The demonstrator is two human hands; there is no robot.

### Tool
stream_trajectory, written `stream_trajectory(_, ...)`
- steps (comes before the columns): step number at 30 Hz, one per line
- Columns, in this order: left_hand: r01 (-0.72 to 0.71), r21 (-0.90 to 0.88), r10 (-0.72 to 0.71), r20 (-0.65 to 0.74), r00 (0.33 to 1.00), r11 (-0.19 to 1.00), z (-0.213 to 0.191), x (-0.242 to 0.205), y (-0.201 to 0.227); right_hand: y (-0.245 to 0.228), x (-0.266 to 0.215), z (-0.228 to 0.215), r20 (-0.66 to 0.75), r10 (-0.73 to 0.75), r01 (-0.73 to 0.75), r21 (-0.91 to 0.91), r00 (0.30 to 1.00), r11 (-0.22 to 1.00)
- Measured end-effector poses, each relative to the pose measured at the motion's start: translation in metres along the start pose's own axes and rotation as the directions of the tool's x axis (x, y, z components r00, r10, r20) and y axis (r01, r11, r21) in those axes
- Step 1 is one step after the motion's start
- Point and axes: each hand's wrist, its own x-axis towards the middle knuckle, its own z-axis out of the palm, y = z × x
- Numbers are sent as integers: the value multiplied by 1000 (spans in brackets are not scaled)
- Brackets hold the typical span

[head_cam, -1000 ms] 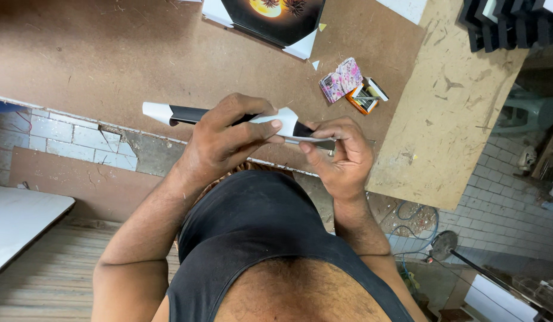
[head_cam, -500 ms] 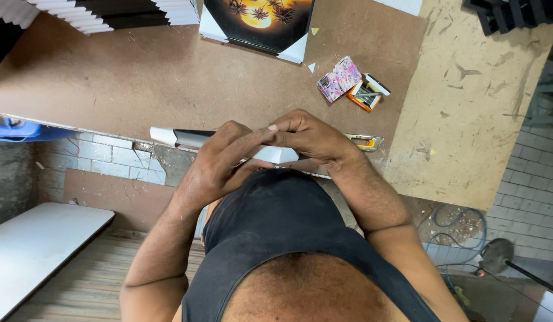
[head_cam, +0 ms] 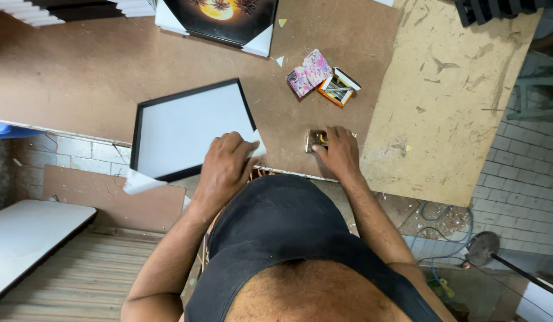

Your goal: The person assembles picture frames by inserting printed images into black frames and securing them with white backing paper. They use a utility knife to trim excess paper and stack the completed frames on the table.

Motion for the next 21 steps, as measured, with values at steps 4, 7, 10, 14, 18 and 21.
stream_trajectory(4, 85, -21, -85, -9, 996, 996, 95, -15, -31, 39, -33, 26, 123, -11, 21, -80, 992, 997)
stream_trajectory(7, 82, 95, -79, -27, 996, 992, 151, -25, -54, 56, -34, 34, 237, -43, 64, -82, 971, 995)
stream_trajectory(10, 59, 153, -49, -65, 997, 986, 177, -33, -69, 62, -23, 39, 361, -30, 79, -123, 932, 989)
stream_trajectory(14, 119, 135, -116, -27, 993, 984, 178, -35, -70, 46, -8, 42, 589, 125, -112, -57, 799, 992)
stream_trajectory(18, 104, 205, -102, -23, 995, 973, 163, -31, -68, 21, 6, 38, 578, -14, 11, 8, 816, 1000)
stream_trajectory(21, 34, 191, -45, 55, 997, 981, 154, -24, -78, 2, 12, 38, 524, -135, 99, 95, 841, 990)
